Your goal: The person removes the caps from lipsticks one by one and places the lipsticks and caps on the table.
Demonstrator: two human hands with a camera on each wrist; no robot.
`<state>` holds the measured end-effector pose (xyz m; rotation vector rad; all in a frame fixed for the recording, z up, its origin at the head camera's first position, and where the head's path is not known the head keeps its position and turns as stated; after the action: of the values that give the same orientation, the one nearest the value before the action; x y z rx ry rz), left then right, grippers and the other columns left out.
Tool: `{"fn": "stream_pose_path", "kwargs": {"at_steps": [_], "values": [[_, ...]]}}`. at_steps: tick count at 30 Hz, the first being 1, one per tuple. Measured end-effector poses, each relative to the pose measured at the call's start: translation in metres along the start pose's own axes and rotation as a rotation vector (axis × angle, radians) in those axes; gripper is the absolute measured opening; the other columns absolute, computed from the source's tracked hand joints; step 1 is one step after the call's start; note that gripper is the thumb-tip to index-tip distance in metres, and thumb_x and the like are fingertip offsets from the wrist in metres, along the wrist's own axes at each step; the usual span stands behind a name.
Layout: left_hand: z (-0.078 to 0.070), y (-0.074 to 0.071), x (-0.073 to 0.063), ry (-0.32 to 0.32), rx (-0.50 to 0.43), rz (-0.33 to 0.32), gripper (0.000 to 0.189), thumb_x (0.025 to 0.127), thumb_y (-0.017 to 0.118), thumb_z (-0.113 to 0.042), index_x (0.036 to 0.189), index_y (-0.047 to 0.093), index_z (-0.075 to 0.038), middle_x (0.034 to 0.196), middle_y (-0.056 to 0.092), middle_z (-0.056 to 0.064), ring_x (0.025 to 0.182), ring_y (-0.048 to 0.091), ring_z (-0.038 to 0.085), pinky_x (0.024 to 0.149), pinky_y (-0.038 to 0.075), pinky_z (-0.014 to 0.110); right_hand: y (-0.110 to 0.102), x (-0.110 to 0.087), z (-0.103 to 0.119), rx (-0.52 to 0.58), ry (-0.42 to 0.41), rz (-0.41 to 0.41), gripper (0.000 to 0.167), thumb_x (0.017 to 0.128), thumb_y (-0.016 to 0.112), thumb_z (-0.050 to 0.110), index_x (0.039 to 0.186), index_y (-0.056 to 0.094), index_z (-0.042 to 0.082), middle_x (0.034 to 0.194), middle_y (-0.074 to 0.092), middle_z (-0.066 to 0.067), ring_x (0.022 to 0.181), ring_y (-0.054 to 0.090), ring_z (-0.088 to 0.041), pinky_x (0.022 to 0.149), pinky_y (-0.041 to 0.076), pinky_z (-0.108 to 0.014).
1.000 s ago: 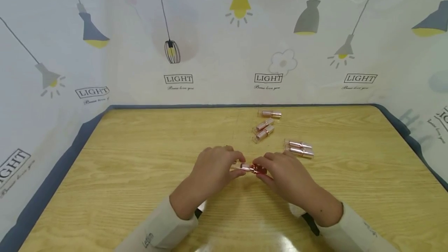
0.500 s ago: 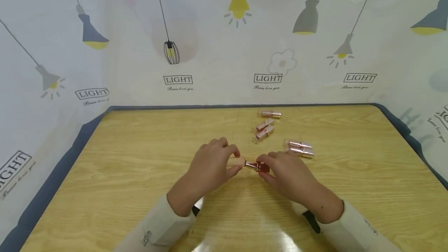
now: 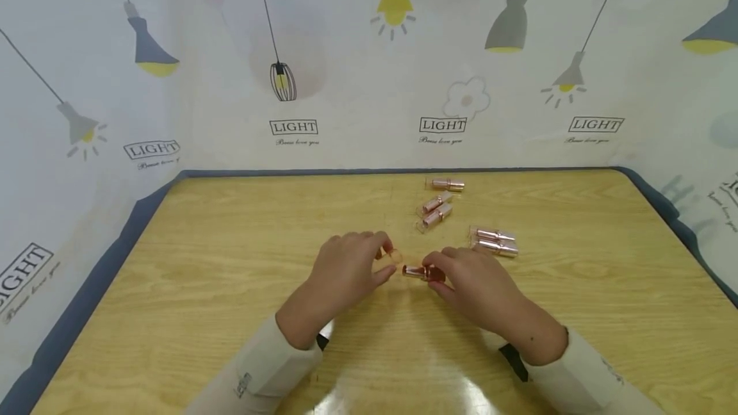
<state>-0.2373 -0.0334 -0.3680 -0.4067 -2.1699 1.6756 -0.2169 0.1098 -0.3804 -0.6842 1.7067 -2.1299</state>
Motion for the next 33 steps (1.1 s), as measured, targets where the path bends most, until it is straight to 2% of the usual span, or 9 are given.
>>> {"fn": "stream_pose_path", "kwargs": {"at_steps": [9,14,17,20,24,29,33], "values": [[0.007,0.007,0.007,-0.032,-0.031,0.055,0.024,0.090,0.075,-0.034,0.107,0.069,-0.018,0.094,0.075,-0.005,0.069,0.066,0.012,0.058,0.048,0.028,-0.006,0.000,-0.007,0.017,0.045,0.006,0.024,0.085,0.081,0.023,0.105,0.072,0.015,0.087,0.071,0.006,0.076,0.065,-0.008,0.076,0.053,-0.040],[0.014,0.016,0.011,-0.063,-0.071,0.088,0.022,0.091,0.074,-0.031,0.107,0.067,-0.018,0.098,0.075,-0.004,0.077,0.068,0.014,0.063,0.050,0.031,-0.006,0.003,-0.008,0.035,0.031,-0.016,0.024,0.084,0.081,0.022,0.105,0.071,0.015,0.089,0.074,0.006,0.074,0.066,-0.009,0.072,0.053,-0.034],[0.018,0.026,0.010,-0.089,-0.105,0.119,0.021,0.092,0.073,-0.031,0.107,0.067,-0.018,0.100,0.074,-0.004,0.084,0.069,0.016,0.067,0.051,0.033,-0.001,0.005,-0.010,0.118,0.012,0.011,0.022,0.086,0.079,0.020,0.105,0.070,0.014,0.090,0.075,0.005,0.072,0.065,-0.006,0.066,0.051,-0.026],[0.018,0.034,0.007,-0.075,-0.116,0.124,0.021,0.092,0.072,-0.032,0.108,0.067,-0.018,0.100,0.075,-0.004,0.085,0.069,0.016,0.071,0.051,0.035,0.009,0.008,-0.016,0.284,0.021,0.081,0.019,0.089,0.077,0.016,0.106,0.069,0.013,0.093,0.074,0.003,0.074,0.066,-0.005,0.064,0.051,-0.020],[0.019,0.036,0.006,-0.067,-0.122,0.103,0.022,0.091,0.073,-0.033,0.107,0.068,-0.018,0.099,0.075,-0.005,0.086,0.070,0.016,0.079,0.050,0.038,0.020,0.020,-0.023,0.475,0.028,0.153,0.020,0.090,0.075,0.012,0.107,0.066,0.011,0.100,0.075,-0.001,0.087,0.071,-0.011,0.068,0.054,-0.020],[0.022,0.037,0.006,-0.065,-0.135,0.094,0.023,0.091,0.074,-0.034,0.106,0.069,-0.019,0.099,0.076,-0.006,0.090,0.071,0.016,0.081,0.050,0.039,0.030,0.035,-0.023,0.544,0.027,0.194,0.024,0.090,0.075,0.011,0.111,0.064,0.009,0.108,0.074,-0.003,0.097,0.071,-0.016,0.079,0.058,-0.030],[0.021,0.038,0.008,-0.051,-0.127,0.088,0.022,0.090,0.075,-0.034,0.105,0.071,-0.019,0.097,0.076,-0.007,0.090,0.071,0.015,0.083,0.050,0.042,0.036,0.040,-0.021,0.576,0.044,0.221,0.025,0.090,0.074,0.010,0.112,0.062,0.008,0.111,0.073,-0.007,0.098,0.071,-0.019,0.081,0.058,-0.032]]}}
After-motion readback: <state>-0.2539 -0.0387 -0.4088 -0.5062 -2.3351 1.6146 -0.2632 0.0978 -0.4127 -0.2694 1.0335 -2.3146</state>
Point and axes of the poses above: each hand's wrist, its own x-axis towards the middle knuckle, its own y-axis out of the palm, z = x × y, the point moved 8 cm from there along x, towards the middle knuckle
